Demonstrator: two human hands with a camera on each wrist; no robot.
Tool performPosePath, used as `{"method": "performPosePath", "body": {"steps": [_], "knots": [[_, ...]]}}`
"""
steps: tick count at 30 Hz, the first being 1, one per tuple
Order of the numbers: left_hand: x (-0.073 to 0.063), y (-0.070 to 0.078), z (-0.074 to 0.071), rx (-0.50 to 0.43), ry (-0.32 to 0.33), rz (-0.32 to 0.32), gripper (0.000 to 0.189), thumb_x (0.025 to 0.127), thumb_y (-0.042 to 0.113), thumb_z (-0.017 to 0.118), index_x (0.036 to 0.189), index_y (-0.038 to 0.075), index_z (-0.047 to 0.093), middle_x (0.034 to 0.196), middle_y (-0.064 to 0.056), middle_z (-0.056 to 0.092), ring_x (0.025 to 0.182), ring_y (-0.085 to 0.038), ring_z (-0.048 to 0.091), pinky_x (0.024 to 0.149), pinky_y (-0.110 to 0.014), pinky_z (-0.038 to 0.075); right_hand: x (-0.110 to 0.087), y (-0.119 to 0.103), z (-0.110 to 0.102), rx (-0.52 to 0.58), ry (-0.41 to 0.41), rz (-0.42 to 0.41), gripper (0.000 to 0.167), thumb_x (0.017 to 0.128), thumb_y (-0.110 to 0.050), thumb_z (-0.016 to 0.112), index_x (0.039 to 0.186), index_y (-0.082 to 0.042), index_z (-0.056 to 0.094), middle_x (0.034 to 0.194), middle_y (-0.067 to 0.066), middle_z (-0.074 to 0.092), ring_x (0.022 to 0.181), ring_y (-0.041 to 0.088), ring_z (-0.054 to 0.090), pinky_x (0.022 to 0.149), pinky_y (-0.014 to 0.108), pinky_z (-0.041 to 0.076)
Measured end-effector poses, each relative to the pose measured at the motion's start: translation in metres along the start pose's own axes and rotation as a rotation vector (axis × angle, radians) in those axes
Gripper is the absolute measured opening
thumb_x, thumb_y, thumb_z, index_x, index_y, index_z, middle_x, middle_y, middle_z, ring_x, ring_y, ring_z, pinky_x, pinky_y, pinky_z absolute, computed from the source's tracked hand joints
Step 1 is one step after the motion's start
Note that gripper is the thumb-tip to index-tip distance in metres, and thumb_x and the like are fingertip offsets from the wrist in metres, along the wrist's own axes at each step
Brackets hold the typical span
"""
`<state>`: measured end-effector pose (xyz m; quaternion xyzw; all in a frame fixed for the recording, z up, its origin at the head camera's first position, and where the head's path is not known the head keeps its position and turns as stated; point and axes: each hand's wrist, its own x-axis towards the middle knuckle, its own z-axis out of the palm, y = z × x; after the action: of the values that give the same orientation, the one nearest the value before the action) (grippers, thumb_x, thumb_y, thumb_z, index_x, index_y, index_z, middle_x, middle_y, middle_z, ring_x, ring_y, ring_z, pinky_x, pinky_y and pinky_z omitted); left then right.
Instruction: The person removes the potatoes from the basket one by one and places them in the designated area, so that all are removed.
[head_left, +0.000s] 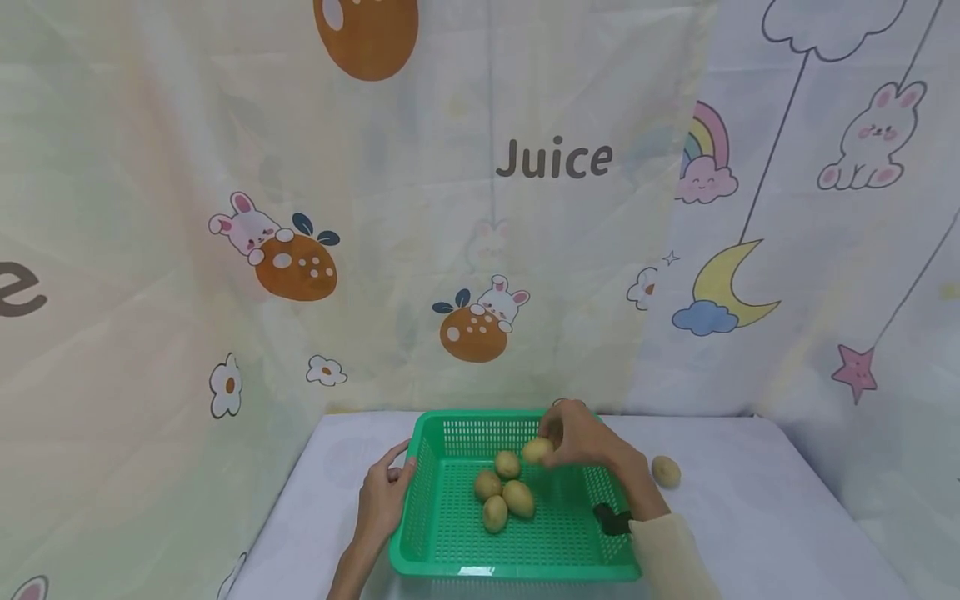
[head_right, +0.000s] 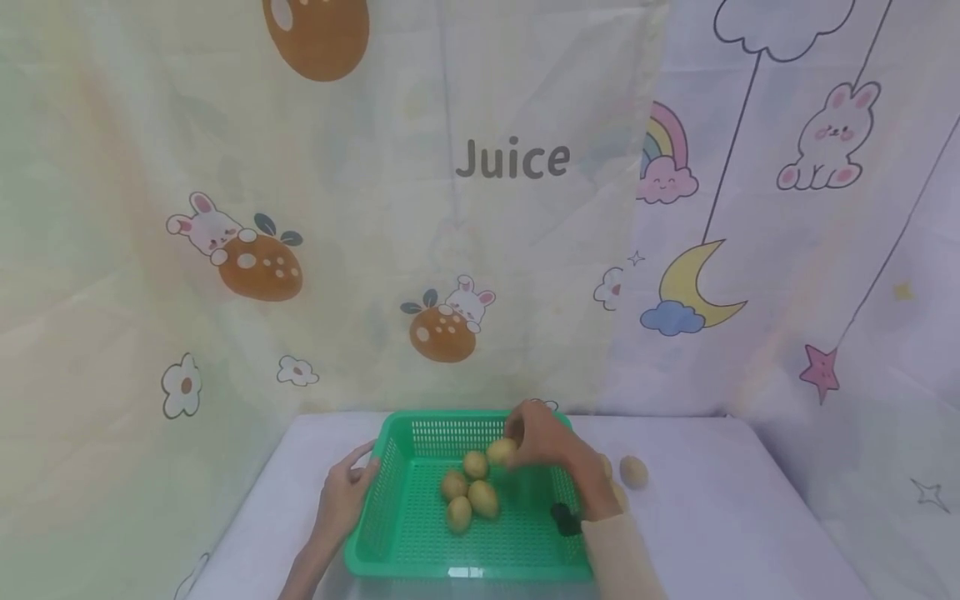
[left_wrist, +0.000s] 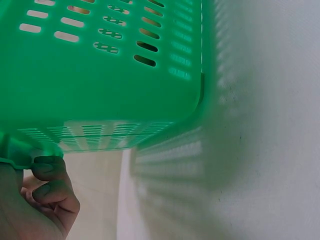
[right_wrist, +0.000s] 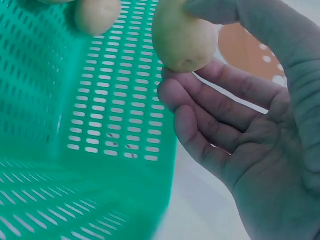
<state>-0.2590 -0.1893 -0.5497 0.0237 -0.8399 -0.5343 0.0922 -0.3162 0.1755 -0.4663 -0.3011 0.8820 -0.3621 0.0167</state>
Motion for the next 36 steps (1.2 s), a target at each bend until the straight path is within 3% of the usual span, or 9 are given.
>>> {"method": "performPosePath", "body": {"steps": [6,13,23,36], "knots": [[0.000,0.000,-0.001,0.004,-0.008,-0.012,0.046,0.113,0.030,0.061,0.156,0.013,0.060,0.060,0.002,0.059,0.050,-0.012,0.054,0.049,-0.026,0.042,-0.011,-0.002,-0.007,0.021,0.029,-0.027,0.023,0.073,-0.009,0.090,0.094,-0.006,0.081,0.086,0.004,0.076,0.075,0.020,0.070,0.070,0.028,0.059],[-0.001,0.002,0.000,-0.005,-0.013,-0.010,0.047,0.113,0.028,0.062,0.157,0.009,0.058,0.060,0.001,0.061,0.051,-0.012,0.056,0.049,-0.026,0.044,-0.024,0.000,-0.016,0.093,0.038,-0.023,0.023,0.076,-0.008,0.089,0.097,-0.007,0.080,0.087,0.006,0.078,0.079,0.032,0.074,0.074,0.037,0.064],[-0.001,0.000,-0.001,-0.002,-0.013,-0.009,0.047,0.113,0.032,0.061,0.156,0.012,0.059,0.062,0.000,0.064,0.051,-0.012,0.057,0.049,-0.027,0.044,-0.035,0.008,-0.018,0.185,0.095,-0.064,0.024,0.080,-0.011,0.093,0.101,-0.011,0.081,0.091,0.006,0.080,0.079,0.016,0.074,0.077,0.035,0.064],[0.001,0.001,0.000,0.002,-0.031,-0.027,0.049,0.113,0.033,0.061,0.157,0.011,0.057,0.063,0.000,0.064,0.051,-0.013,0.058,0.049,-0.026,0.045,-0.065,0.013,-0.027,0.268,0.219,-0.089,0.024,0.083,-0.012,0.093,0.104,-0.013,0.081,0.099,0.009,0.080,0.086,0.019,0.074,0.080,0.040,0.063]]}}
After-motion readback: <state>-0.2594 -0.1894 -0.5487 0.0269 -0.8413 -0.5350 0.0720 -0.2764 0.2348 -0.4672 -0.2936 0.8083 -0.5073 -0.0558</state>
